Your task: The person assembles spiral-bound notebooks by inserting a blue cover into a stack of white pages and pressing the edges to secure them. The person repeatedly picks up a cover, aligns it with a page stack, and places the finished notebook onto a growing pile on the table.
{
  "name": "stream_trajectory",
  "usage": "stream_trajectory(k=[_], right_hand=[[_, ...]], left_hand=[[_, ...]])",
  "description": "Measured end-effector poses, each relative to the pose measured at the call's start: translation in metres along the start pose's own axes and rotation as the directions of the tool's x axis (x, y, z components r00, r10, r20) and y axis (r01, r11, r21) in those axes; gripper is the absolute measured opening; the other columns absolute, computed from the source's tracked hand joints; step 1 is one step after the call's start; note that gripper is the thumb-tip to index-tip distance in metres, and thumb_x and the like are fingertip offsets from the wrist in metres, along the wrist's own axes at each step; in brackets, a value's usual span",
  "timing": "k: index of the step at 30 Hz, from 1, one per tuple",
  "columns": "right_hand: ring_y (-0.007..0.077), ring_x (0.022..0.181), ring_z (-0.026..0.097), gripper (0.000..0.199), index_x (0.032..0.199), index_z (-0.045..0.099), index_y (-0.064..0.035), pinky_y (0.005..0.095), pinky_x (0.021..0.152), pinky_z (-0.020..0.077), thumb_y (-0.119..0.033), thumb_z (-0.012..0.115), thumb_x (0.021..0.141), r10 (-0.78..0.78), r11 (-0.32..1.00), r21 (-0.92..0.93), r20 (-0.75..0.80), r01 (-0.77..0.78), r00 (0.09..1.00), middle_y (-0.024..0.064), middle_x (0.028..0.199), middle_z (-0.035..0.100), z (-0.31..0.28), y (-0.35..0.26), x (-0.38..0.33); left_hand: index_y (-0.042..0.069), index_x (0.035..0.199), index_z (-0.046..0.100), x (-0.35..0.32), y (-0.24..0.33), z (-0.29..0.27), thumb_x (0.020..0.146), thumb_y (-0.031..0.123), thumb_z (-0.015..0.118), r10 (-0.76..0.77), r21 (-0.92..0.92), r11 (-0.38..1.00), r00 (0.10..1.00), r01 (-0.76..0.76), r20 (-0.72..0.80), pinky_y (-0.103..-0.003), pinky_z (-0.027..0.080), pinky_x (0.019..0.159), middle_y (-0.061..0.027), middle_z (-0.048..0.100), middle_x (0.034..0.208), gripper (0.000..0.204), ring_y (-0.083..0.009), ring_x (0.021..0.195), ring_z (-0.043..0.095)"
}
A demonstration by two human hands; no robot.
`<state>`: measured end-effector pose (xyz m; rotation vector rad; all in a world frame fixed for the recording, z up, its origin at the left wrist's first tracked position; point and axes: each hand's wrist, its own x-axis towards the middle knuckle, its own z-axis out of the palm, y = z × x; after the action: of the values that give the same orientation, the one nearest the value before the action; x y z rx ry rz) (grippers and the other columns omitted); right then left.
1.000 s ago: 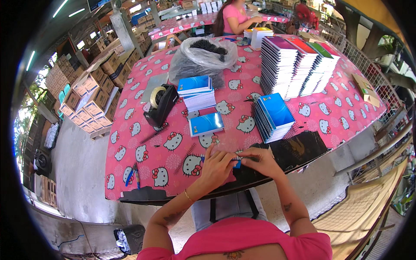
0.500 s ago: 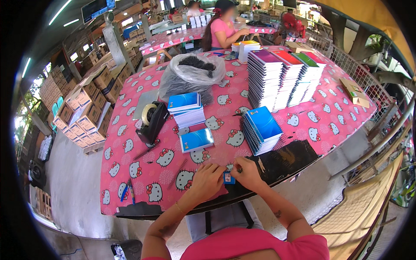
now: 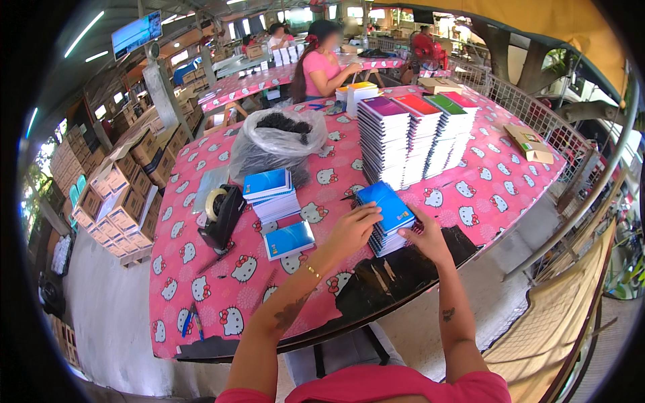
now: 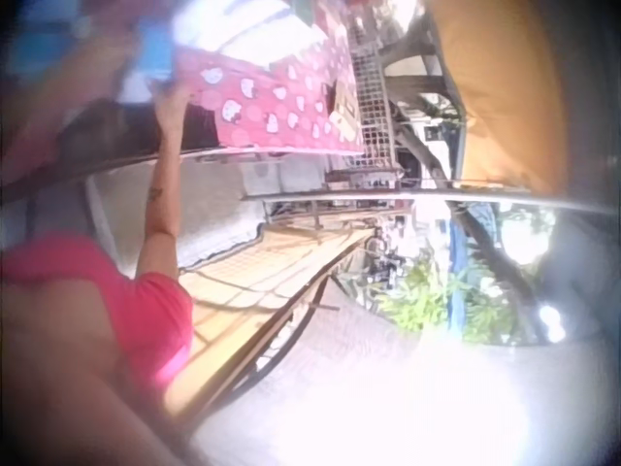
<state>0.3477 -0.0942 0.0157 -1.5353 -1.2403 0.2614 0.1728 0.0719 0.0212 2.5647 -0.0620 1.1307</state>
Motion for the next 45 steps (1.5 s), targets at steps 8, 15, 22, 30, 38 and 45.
stream_trajectory(k=[8, 15, 22, 30, 38, 45], right_hand=[[0.0249, 0.113, 0.062, 0.072, 0.138, 0.051, 0.0057, 0.037, 0.098, 0.0469, -0.02, 0.083, 0.08, 0.039, 0.998, 0.048, -0.007, -0.039, 0.999, 0.021, 0.124, 0.064, -0.004, 0.001, -0.005], [0.0248, 0.113, 0.058, 0.037, 0.124, 0.062, 0.0027, 0.0369, 0.098, 0.0433, -0.01, 0.066, 0.09, -0.191, 0.979, -0.03, -0.458, 0.2, 0.868, 0.0164, 0.121, 0.063, -0.017, -0.045, -0.042], [0.0201, 0.106, 0.062, 0.03, 0.118, 0.064, 0.0004, 0.0314, 0.085, 0.0502, -0.005, 0.068, 0.089, -0.114, 0.942, 0.33, 0.124, 0.067, 0.986, 0.0119, 0.114, 0.065, 0.09, -0.06, -0.056], [0.0171, 0.114, 0.058, 0.044, 0.136, 0.053, -0.0038, 0.029, 0.087, 0.0515, -0.01, 0.067, 0.094, 0.257, 0.654, 0.589, 0.416, -0.474, 0.872, 0.0109, 0.129, 0.057, 0.173, -0.023, -0.064], [0.0118, 0.093, 0.063, 0.035, 0.126, 0.057, -0.0032, 0.0253, 0.079, 0.0511, -0.001, 0.067, 0.092, 0.273, 0.469, 0.819, 0.223, -0.332, 0.936, 0.0056, 0.107, 0.065, 0.184, -0.027, -0.061], [0.0075, 0.087, 0.058, 0.033, 0.119, 0.058, -0.0031, 0.0223, 0.073, 0.0476, 0.005, 0.065, 0.088, 0.076, 0.935, 0.298, 0.362, -0.193, 0.929, 0.0034, 0.105, 0.062, 0.152, -0.005, -0.058]], left_hand=[[0.001, 0.106, 0.066, -0.001, 0.01, -0.007, 0.084, -0.003, 0.064, -0.056, -0.103, 0.993, 0.997, 0.05, -0.056, -0.042, 0.052, 0.097, -0.0148, 0.065, 0.123, 0.023, -0.034, 0.118, 0.062], [0.002, 0.115, 0.066, -0.121, -0.008, -0.087, 0.086, 0.008, 0.066, -0.41, 0.474, 0.791, 0.91, 0.386, -0.058, -0.043, 0.052, 0.094, -0.0176, 0.064, 0.122, 0.029, -0.0348, 0.114, 0.062], [0.002, 0.112, 0.067, -0.169, -0.034, -0.092, 0.09, 0.004, 0.06, -0.388, 0.485, 0.806, 0.922, 0.339, 0.001, -0.042, 0.056, 0.086, -0.0167, 0.068, 0.115, 0.023, -0.0339, 0.103, 0.066], [-0.001, 0.11, 0.066, -0.153, -0.025, -0.095, 0.094, 0.006, 0.061, -0.625, 0.241, 0.705, 0.745, 0.667, -0.233, -0.035, 0.054, 0.069, -0.0136, 0.07, 0.102, 0.018, -0.026, 0.084, 0.069], [-0.001, 0.141, 0.04, -0.163, 0.043, -0.037, 0.096, 0.006, 0.061, -0.884, -0.704, 0.461, 0.344, 0.54, -0.315, -0.031, 0.049, 0.086, -0.0137, 0.058, 0.121, 0.05, -0.0171, 0.105, 0.057], [0.009, 0.152, 0.032, -0.155, 0.07, -0.059, 0.084, -0.01, 0.056, -0.701, -0.072, 0.694, 0.65, 0.716, -0.293, -0.045, 0.037, 0.111, -0.0276, 0.02, 0.156, 0.074, -0.043, 0.144, 0.03]])
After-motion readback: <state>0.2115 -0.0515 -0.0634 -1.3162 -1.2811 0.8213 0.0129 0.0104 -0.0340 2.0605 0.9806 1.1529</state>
